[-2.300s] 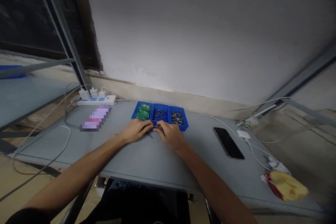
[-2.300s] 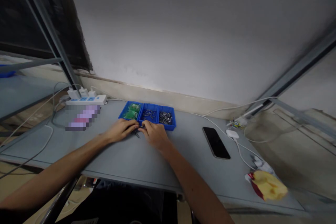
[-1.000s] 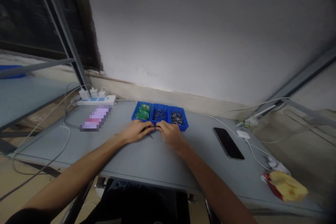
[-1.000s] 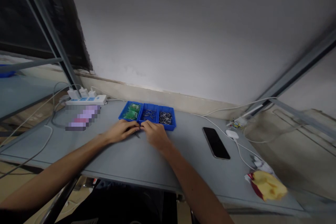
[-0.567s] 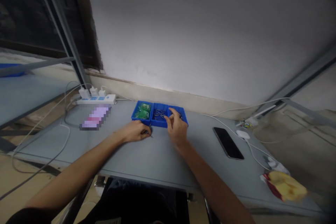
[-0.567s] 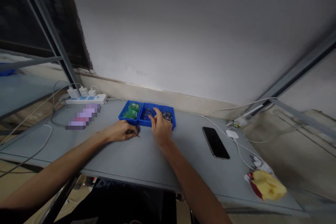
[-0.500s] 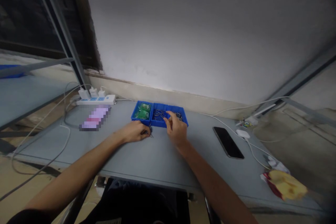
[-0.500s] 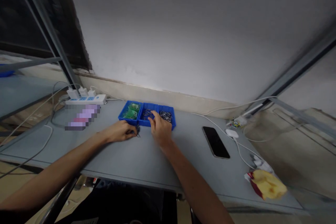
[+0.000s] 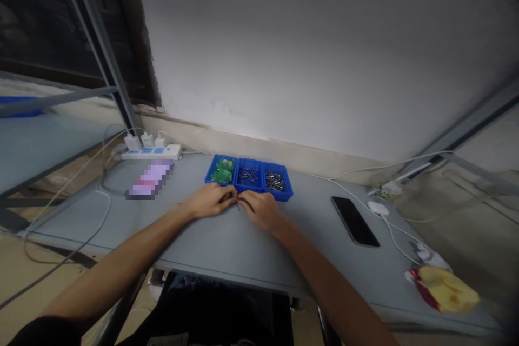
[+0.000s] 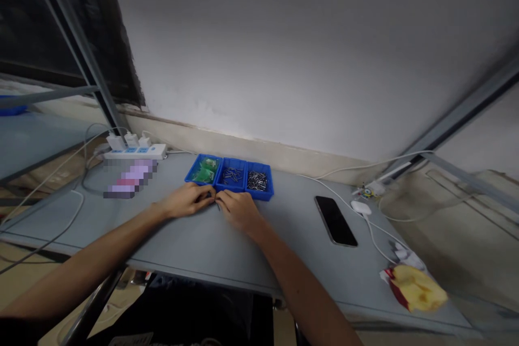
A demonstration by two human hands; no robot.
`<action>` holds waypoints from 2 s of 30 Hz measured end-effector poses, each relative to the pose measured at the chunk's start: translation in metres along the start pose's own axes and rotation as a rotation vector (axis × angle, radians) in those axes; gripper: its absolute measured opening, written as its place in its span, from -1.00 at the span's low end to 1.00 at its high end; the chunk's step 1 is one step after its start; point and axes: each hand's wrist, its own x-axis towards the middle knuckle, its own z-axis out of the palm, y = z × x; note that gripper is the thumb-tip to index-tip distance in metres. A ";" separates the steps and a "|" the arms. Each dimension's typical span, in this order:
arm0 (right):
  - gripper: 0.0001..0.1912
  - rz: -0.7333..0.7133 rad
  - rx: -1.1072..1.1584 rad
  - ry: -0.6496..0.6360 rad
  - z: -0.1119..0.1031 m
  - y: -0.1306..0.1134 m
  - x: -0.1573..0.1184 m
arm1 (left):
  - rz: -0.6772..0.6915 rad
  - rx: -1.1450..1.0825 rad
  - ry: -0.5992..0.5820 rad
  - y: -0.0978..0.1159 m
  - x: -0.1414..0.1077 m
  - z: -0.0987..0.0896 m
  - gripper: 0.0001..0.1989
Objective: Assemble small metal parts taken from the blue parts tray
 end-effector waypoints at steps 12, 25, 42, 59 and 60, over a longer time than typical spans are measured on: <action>-0.70 0.028 -0.058 0.046 0.002 0.000 0.002 | 0.090 -0.091 0.029 0.003 0.001 0.005 -0.81; -0.77 0.032 -0.002 0.055 -0.001 0.001 0.001 | 0.065 -0.277 0.198 0.001 0.002 0.006 -0.88; -0.75 0.026 0.044 0.273 -0.004 0.004 0.002 | 0.053 -0.128 0.163 -0.001 0.002 0.002 -0.74; -0.65 0.021 0.026 0.197 -0.003 0.004 0.001 | 0.160 -0.041 0.114 -0.002 0.003 0.003 -0.77; -0.65 0.026 0.031 0.191 -0.003 0.004 0.001 | 0.163 -0.041 0.118 -0.002 0.003 0.003 -0.77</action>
